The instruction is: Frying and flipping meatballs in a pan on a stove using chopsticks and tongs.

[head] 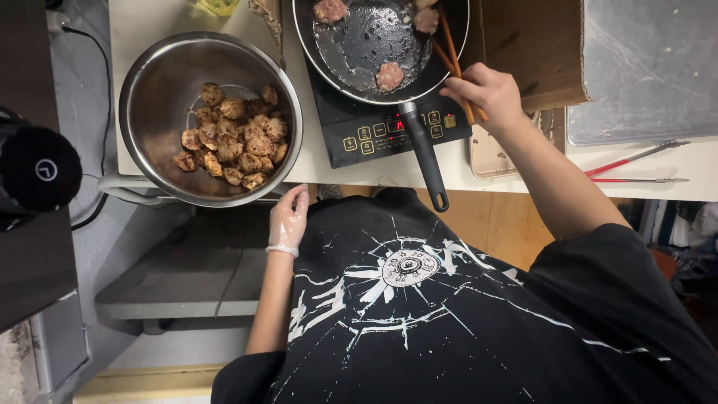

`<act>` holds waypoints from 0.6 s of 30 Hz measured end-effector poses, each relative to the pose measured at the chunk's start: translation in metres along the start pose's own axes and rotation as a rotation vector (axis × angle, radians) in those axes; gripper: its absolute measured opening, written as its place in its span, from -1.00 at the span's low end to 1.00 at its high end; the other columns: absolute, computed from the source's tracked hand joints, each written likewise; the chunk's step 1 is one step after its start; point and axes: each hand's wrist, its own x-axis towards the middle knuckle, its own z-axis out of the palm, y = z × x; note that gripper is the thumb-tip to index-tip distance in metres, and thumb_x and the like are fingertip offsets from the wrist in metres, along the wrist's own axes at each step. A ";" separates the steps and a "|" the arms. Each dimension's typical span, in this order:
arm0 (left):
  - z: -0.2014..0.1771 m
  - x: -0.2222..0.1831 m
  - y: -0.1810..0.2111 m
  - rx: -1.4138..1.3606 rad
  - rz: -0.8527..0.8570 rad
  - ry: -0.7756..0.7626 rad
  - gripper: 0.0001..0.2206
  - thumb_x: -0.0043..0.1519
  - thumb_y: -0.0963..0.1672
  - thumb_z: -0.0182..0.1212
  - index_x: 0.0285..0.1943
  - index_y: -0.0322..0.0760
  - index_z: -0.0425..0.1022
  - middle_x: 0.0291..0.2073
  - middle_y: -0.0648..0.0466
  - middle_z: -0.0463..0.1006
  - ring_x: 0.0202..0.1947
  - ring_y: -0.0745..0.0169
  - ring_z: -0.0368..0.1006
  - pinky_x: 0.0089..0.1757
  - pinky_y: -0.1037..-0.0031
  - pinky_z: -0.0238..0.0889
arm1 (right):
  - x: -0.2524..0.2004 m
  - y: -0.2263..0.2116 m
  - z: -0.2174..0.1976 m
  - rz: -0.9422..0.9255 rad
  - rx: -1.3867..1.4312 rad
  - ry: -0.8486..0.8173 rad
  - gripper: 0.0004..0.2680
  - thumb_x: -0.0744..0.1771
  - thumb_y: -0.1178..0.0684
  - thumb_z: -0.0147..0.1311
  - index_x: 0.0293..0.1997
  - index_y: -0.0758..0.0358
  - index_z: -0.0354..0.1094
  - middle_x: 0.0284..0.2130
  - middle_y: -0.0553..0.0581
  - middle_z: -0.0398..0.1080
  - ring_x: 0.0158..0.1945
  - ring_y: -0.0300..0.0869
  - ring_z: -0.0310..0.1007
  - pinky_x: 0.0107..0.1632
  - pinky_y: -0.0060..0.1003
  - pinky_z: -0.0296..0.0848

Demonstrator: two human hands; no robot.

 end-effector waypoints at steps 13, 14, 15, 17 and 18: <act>0.008 0.001 -0.008 0.028 0.038 0.009 -0.74 0.31 -0.06 0.20 0.09 -0.26 0.59 -0.07 -0.13 0.66 -0.04 -0.01 0.61 -0.03 0.32 0.39 | 0.024 0.035 0.000 0.104 0.106 0.132 -0.87 0.38 0.08 0.41 -0.08 0.25 0.56 -0.22 0.15 0.42 -0.22 -0.06 0.53 -0.20 -0.24 0.51; 0.008 0.001 -0.008 0.019 0.034 0.004 -0.74 0.32 -0.06 0.20 0.09 -0.26 0.59 -0.07 -0.13 0.66 -0.05 0.00 0.61 -0.03 0.33 0.40 | 0.028 0.035 -0.003 0.117 0.148 0.156 -0.87 0.39 0.08 0.42 -0.08 0.28 0.56 -0.22 0.16 0.42 -0.22 -0.06 0.52 -0.20 -0.24 0.50; 0.008 0.002 -0.008 0.011 0.030 -0.001 -0.74 0.32 -0.06 0.20 0.09 -0.27 0.58 -0.08 -0.13 0.66 -0.06 0.01 0.62 -0.04 0.33 0.40 | 0.032 0.035 -0.005 0.129 0.190 0.180 -0.87 0.41 0.09 0.42 -0.09 0.30 0.56 -0.22 0.16 0.43 -0.22 -0.05 0.52 -0.19 -0.23 0.49; 0.006 0.001 -0.008 0.007 0.039 0.007 -0.74 0.32 -0.06 0.19 0.08 -0.27 0.58 -0.07 -0.13 0.66 -0.07 0.01 0.62 -0.04 0.34 0.40 | 0.031 0.036 -0.008 0.184 0.276 0.216 -0.88 0.44 0.10 0.39 -0.09 0.33 0.56 -0.22 0.15 0.43 -0.24 -0.08 0.52 -0.22 -0.26 0.50; 0.005 0.000 -0.009 0.002 0.047 0.018 -0.74 0.32 -0.06 0.19 0.08 -0.28 0.58 -0.07 -0.12 0.66 -0.08 0.02 0.62 -0.05 0.34 0.40 | 0.032 0.038 -0.008 0.236 0.362 0.250 -0.89 0.47 0.12 0.36 -0.08 0.35 0.55 -0.23 0.14 0.42 -0.26 -0.12 0.52 -0.24 -0.29 0.50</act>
